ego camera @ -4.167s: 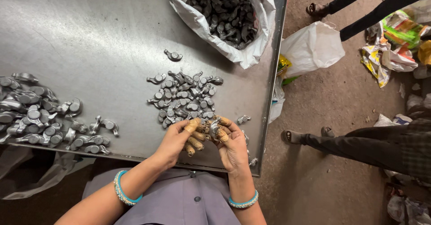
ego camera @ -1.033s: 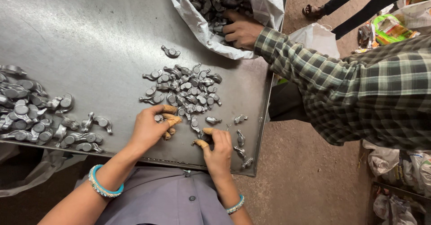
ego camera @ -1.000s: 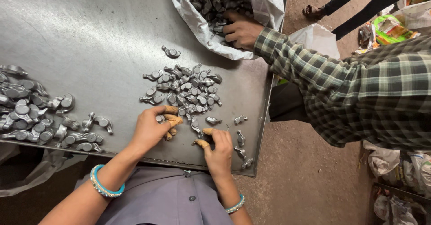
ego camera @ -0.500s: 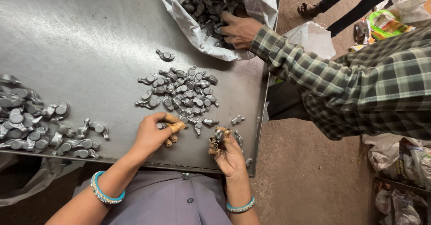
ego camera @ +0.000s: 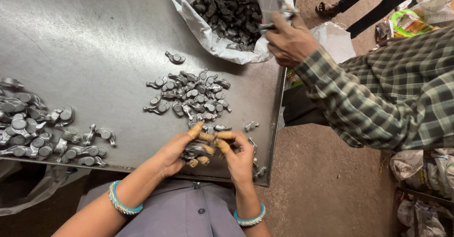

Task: The person sorts small metal castings on a metal table, picking up individual pieces, inspecting them by hand, and placing acceptable pieces into a large sack of dark castings at the edge of the table. They occasionally gather handfuls of sorted pieces and transfer them, while another person also removes pieces from the sack.

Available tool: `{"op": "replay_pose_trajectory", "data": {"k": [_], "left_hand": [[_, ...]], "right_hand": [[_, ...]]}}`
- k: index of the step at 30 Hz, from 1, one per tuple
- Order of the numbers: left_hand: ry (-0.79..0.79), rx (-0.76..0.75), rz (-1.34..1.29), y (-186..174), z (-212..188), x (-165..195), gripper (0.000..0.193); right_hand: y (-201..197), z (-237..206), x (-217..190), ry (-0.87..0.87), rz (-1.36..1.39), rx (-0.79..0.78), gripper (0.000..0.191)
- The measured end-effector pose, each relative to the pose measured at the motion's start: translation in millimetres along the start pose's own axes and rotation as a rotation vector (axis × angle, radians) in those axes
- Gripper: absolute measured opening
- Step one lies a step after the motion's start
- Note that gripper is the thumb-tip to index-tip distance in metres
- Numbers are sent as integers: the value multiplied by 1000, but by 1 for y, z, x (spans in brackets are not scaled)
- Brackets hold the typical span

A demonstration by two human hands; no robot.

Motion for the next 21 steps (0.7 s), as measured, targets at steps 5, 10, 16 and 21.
{"op": "replay_pose_trajectory", "data": {"k": [5,10,16,21], "left_hand": [[60,-57,42,-9,-3,20,40],[152,15,112,-19,-15,38,30],[128,9,110,-11,-19,36,29],[113,3,90,-7,-15,32,31]], "right_hand": [[9,15,-64,-395,-821,161,38],[5,28,-26,-224,-643,151,31],[0,20,37,102,718,-67,38],[-1,13,51,215,807,-106,37]]}}
Point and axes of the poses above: each hand's wrist, its own z-axis towards the middle knuckle, its own y-axis out of the palm, x = y × z, the point moved 7 cm from there along z, towards the middle knuckle, and after that the axes turned 15 degrees about -z, right-handed, at the moved point
